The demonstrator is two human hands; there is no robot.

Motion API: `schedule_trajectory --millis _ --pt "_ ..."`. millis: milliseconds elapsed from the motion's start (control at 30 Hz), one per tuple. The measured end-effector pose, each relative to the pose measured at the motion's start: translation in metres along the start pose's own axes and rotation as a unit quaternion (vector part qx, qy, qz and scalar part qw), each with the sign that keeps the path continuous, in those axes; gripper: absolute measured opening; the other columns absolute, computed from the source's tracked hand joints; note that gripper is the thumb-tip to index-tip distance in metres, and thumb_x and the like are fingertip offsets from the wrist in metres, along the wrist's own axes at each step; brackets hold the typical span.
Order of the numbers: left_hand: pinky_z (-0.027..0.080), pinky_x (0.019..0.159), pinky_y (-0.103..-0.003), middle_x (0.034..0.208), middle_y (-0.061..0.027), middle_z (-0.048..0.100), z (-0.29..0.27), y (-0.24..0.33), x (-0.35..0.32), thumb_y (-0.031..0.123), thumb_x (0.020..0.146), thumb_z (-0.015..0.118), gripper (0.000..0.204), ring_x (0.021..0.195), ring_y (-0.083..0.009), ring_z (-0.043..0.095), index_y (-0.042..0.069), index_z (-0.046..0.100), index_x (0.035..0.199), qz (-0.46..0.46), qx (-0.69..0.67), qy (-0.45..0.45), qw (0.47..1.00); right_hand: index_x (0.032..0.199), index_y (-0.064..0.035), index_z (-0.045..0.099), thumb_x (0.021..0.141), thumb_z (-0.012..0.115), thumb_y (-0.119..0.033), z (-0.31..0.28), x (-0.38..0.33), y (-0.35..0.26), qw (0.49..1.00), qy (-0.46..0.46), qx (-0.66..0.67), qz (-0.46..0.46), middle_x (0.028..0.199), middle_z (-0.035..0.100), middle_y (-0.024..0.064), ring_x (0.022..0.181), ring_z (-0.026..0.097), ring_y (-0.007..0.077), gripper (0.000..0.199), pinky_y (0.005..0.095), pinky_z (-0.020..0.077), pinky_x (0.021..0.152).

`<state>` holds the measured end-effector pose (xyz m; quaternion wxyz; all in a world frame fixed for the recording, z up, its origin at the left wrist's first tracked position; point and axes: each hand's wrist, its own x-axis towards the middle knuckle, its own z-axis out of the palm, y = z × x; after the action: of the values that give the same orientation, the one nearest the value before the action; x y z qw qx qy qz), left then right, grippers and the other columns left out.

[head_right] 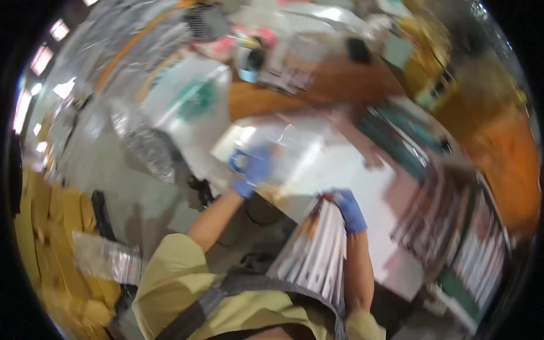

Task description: Collecting bundles of wooden sticks from a machine, placing them into plastic bags, and sealing the bags using a heat sealer.

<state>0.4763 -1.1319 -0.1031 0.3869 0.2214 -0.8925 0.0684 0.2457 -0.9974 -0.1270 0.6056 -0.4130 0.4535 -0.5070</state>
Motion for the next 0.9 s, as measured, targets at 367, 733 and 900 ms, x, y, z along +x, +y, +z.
schedule_trajectory --millis 367,733,900 --pt "0.038 0.050 -0.030 0.055 -0.0096 0.050 0.032 0.055 0.016 0.019 0.080 0.056 0.018 0.049 -0.0156 0.041 0.002 0.058 0.075 -0.330 -0.255 -0.186 0.889 0.078 0.0013 0.064 0.076 0.060 -0.025 0.000 0.003 -0.003 0.997 -0.015 0.069 0.006 0.067 0.061 0.0045 0.062 0.054 0.0088 0.027 0.0224 0.0441 0.060" --pt "0.041 0.084 -0.030 0.109 -0.0139 0.052 0.028 0.060 -0.034 0.004 0.064 0.058 0.049 0.101 -0.0233 0.049 0.004 0.047 0.112 -0.413 -0.195 -0.169 0.873 0.077 0.0037 0.062 0.076 0.052 -0.017 -0.022 -0.053 -0.002 0.991 0.130 0.023 0.035 0.069 0.061 0.0090 0.061 0.057 0.0141 0.023 0.0248 0.0462 0.059" --pt "0.046 0.042 -0.032 0.135 -0.0167 0.028 0.024 0.115 -0.014 0.005 0.077 0.041 0.059 0.050 -0.0229 0.057 0.005 0.022 0.133 -0.009 0.000 -0.338 0.941 0.078 0.0051 0.059 0.076 0.051 -0.017 0.005 -0.053 -0.021 0.993 0.067 0.079 0.059 0.073 0.062 0.0127 0.064 0.060 0.0173 0.023 0.0255 0.0488 0.062"
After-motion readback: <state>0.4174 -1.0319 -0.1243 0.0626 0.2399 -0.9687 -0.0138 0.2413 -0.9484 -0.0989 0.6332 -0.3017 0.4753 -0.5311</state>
